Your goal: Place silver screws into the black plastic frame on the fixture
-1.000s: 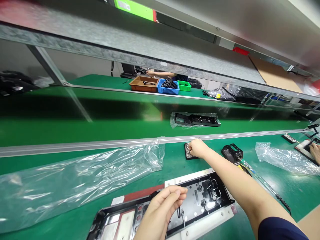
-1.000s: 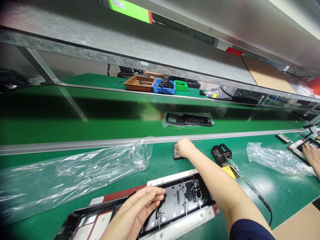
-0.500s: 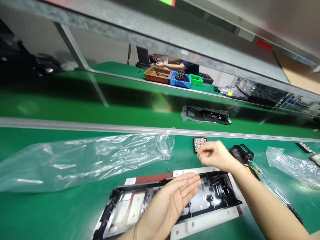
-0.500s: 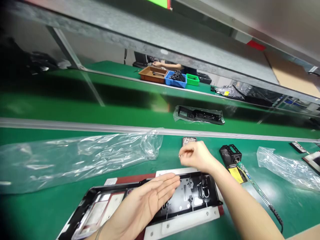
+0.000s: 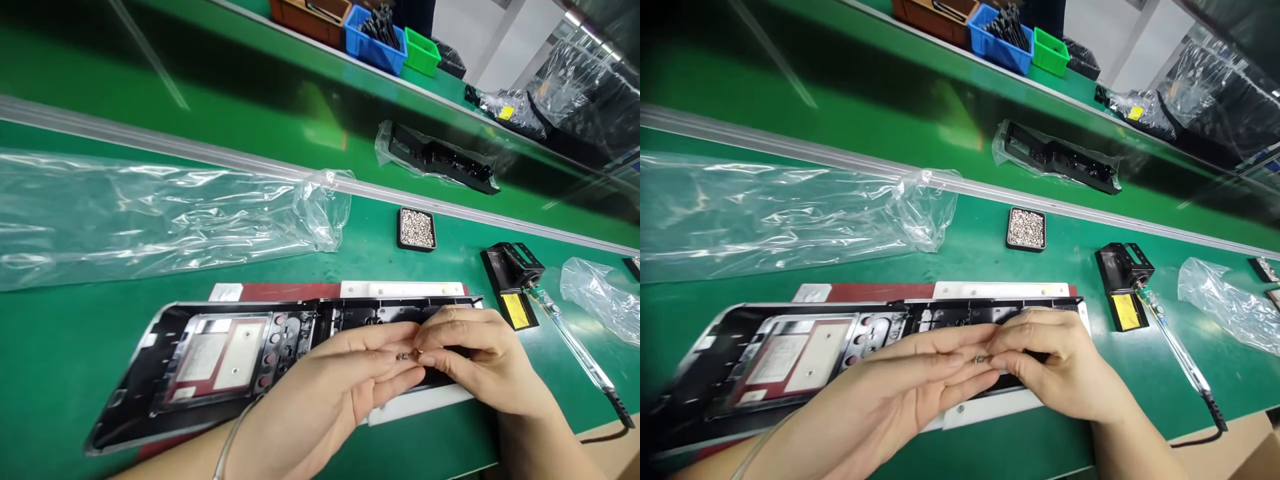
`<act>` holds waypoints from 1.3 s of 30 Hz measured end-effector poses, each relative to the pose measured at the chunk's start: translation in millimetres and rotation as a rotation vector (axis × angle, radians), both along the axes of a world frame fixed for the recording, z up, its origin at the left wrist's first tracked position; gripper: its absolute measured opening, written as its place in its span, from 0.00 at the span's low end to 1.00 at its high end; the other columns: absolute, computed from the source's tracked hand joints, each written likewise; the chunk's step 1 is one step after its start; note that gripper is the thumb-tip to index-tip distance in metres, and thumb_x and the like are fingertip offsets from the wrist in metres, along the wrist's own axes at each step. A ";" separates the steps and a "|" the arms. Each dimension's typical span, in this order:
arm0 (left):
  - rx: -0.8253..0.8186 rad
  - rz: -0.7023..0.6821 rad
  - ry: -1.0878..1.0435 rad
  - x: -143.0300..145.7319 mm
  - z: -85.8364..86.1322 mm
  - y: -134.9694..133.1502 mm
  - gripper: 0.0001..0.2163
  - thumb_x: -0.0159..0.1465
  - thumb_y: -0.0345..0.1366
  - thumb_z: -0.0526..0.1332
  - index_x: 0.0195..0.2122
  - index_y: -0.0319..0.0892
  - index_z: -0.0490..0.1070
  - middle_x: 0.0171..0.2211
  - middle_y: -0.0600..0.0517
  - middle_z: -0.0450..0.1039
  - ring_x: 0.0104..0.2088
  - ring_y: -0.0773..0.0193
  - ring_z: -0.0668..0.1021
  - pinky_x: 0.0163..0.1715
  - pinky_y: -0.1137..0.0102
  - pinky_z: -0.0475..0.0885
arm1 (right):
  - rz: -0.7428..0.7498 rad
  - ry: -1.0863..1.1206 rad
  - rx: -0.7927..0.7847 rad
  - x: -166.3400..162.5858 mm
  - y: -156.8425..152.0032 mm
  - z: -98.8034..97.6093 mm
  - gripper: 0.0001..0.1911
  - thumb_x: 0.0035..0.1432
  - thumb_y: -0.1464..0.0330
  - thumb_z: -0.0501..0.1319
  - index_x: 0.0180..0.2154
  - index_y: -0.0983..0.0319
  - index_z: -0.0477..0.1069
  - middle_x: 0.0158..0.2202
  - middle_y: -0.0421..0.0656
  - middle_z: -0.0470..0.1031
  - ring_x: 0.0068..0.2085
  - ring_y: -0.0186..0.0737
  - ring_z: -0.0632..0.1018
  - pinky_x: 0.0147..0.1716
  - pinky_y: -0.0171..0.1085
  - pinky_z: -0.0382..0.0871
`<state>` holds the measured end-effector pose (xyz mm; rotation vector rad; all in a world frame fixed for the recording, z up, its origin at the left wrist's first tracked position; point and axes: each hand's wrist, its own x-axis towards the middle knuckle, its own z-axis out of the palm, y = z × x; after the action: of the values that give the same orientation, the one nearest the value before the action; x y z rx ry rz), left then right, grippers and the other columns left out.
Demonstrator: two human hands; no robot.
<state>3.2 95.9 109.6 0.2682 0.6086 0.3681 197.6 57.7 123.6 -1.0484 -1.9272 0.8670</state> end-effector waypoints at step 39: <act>0.015 0.178 0.201 -2.2 -2.6 4.8 0.14 0.58 0.34 0.64 0.46 0.45 0.75 0.54 0.48 0.71 0.58 0.54 0.70 0.52 0.73 0.73 | -0.209 -0.178 0.058 23.3 -2.0 3.5 0.02 0.64 0.79 0.57 0.38 0.69 0.66 0.37 0.42 0.67 0.39 0.28 0.71 0.44 0.31 0.66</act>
<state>1.0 100.7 107.0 0.2675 0.8308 0.5215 220.9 55.8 127.1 -1.3019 -1.9320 0.6157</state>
